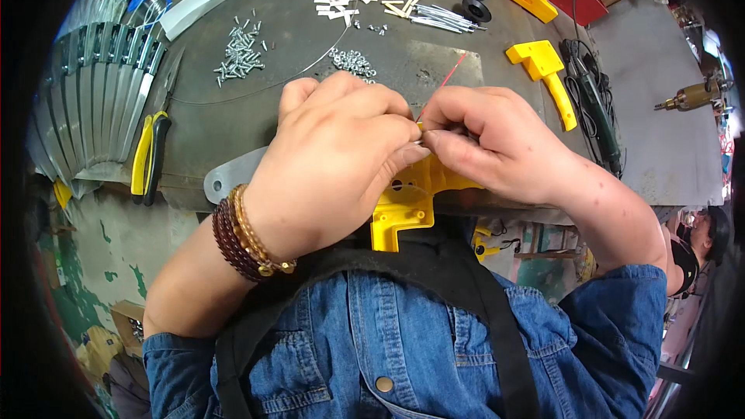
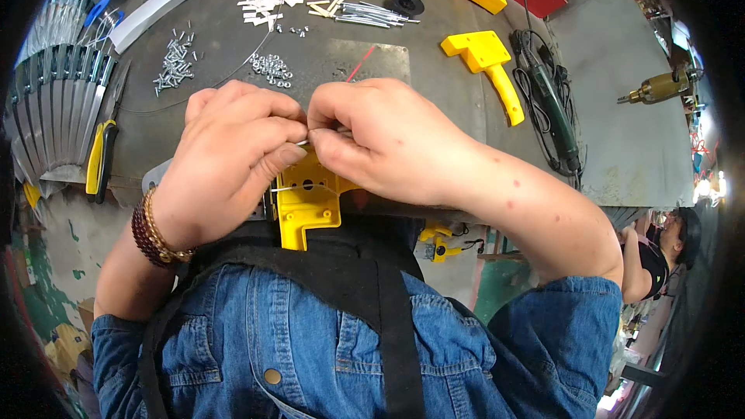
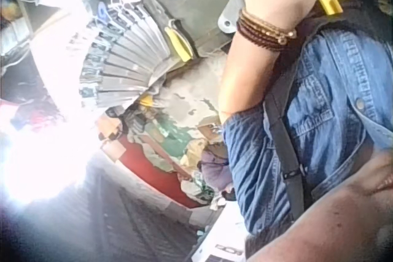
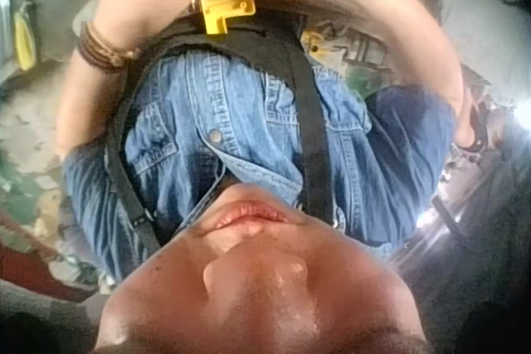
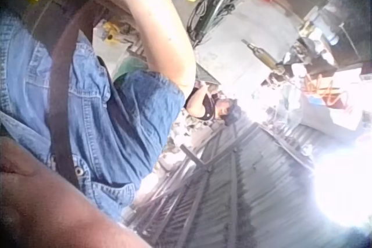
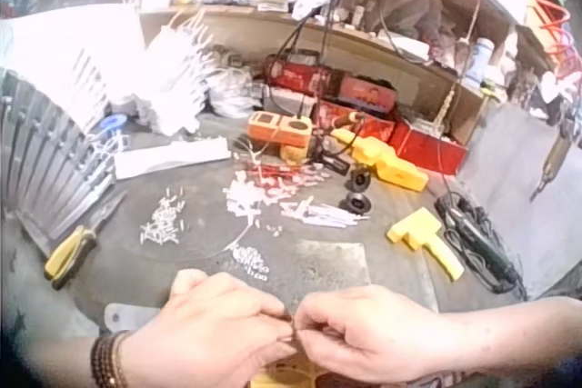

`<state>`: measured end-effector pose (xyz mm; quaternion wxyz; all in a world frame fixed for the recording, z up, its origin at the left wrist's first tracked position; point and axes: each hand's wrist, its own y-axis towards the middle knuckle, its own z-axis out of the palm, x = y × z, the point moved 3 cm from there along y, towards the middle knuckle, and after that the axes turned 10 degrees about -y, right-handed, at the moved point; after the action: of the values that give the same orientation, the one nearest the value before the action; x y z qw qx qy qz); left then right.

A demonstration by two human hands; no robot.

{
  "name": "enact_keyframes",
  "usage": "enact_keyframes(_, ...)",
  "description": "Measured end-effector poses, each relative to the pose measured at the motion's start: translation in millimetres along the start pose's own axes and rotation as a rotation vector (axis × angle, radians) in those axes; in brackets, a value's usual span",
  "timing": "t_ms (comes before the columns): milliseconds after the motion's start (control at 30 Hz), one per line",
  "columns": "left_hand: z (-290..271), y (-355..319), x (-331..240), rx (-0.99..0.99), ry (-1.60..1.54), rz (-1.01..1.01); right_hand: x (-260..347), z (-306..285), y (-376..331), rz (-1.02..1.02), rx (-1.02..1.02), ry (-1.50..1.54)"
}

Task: Assembling the internal wiring and housing components of a small handheld power tool.

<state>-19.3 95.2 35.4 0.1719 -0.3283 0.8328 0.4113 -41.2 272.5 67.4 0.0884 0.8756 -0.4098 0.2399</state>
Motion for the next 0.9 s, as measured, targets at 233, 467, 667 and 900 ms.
enact_keyframes(233, 3, 2, 7, 0.11, -0.071, 0.016, 3, -3, 1, -0.017, 0.022, -0.006)
enact_keyframes(467, 9, 1, 6, 0.073, -0.017, 0.017, 3, 0, 0, -0.009, 0.05, -0.015)
enact_keyframes(667, 5, -2, 2, 0.064, -0.001, 0.034, -4, 1, -1, 0.127, 0.054, 0.095)
enact_keyframes(900, 10, 11, 27, 0.283, -0.385, -0.118, 7, 3, -10, -0.17, -0.091, -0.383)
